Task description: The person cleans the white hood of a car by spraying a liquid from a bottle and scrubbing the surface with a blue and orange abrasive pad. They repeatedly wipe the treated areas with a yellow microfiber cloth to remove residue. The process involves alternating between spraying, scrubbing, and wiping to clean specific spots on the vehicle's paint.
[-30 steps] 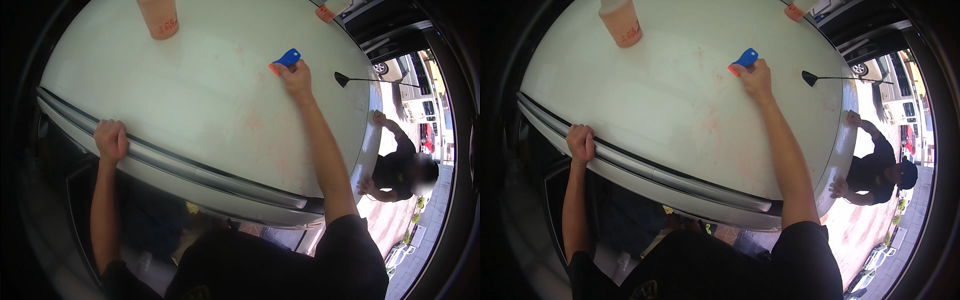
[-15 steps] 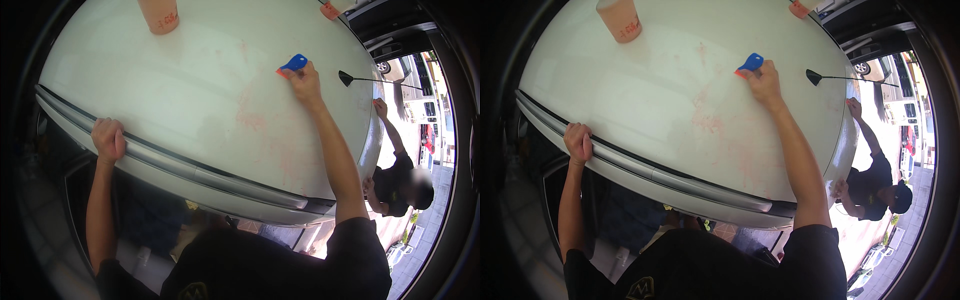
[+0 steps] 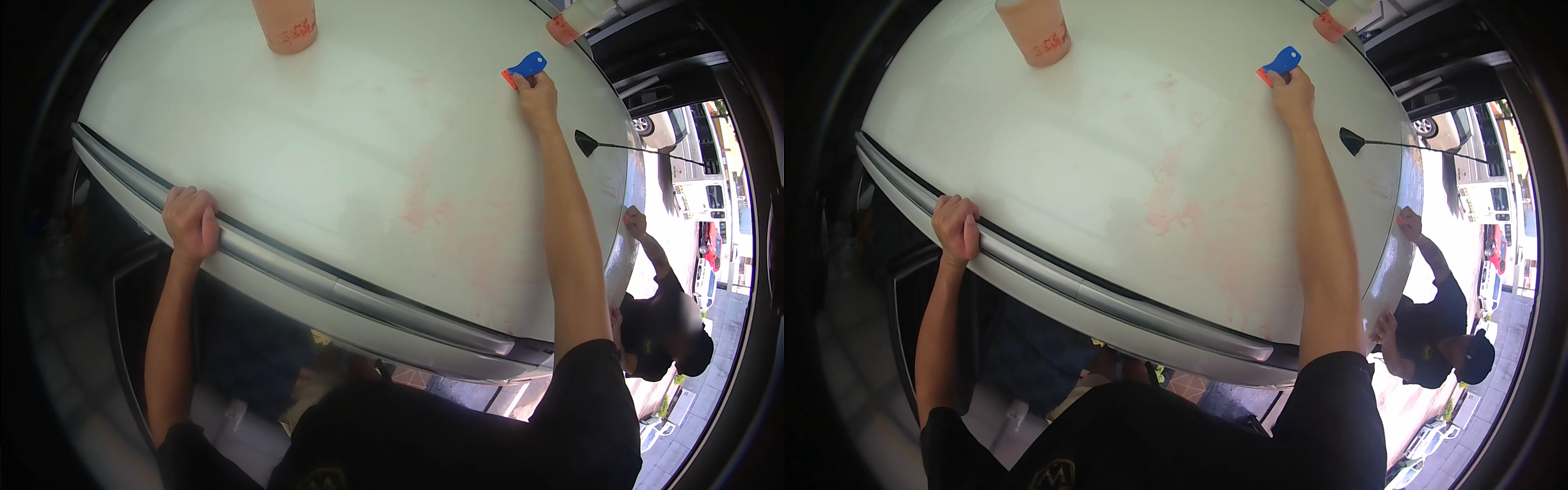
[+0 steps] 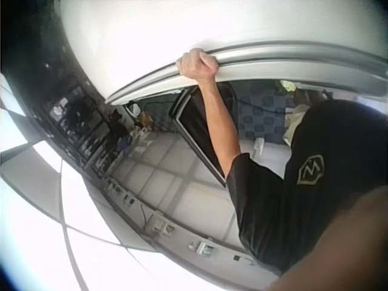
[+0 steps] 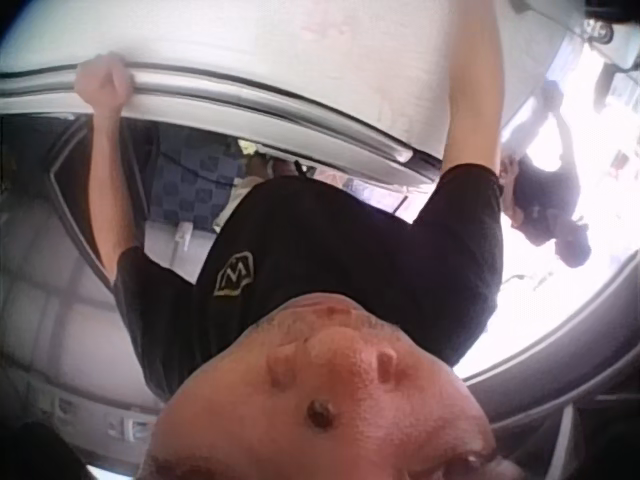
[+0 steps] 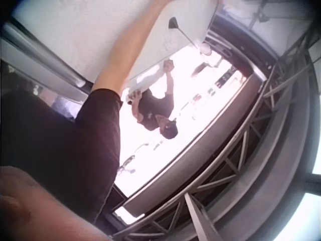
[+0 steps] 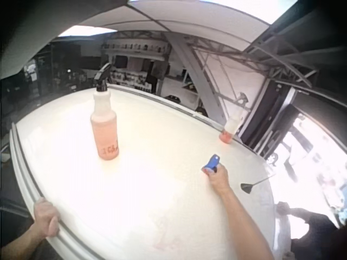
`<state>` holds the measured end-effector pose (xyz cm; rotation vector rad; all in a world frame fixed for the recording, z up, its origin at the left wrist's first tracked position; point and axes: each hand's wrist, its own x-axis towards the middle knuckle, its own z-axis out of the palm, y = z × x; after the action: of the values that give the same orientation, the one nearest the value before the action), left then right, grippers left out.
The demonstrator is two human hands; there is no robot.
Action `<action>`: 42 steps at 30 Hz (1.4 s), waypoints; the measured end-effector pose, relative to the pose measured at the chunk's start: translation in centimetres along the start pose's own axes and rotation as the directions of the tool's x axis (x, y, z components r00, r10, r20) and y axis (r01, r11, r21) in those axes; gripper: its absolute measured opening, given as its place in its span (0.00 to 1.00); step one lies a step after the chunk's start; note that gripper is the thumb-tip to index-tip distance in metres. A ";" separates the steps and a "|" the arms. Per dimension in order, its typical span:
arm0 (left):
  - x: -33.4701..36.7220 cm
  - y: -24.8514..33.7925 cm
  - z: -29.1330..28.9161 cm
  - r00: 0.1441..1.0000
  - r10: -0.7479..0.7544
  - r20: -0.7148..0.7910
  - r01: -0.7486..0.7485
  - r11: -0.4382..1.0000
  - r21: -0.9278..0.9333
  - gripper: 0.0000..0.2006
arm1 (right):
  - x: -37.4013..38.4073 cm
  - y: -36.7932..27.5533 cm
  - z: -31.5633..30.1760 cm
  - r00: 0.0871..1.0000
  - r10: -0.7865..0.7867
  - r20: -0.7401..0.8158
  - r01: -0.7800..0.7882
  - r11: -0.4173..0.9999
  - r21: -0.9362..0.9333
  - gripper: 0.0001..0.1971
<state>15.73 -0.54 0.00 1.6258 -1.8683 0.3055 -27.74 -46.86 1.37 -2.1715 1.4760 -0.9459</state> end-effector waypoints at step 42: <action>-1.2 -0.3 0.4 0.993 0.049 -0.106 -0.055 0.997 -0.050 0.04 | -19.4 -11.4 -5.1 0.454 -0.424 0.784 0.372 0.889 0.265 0.11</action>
<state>15.94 0.15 -1.04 1.4987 -1.8263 0.3539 -28.12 -24.20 5.65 -2.4150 0.4542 0.0492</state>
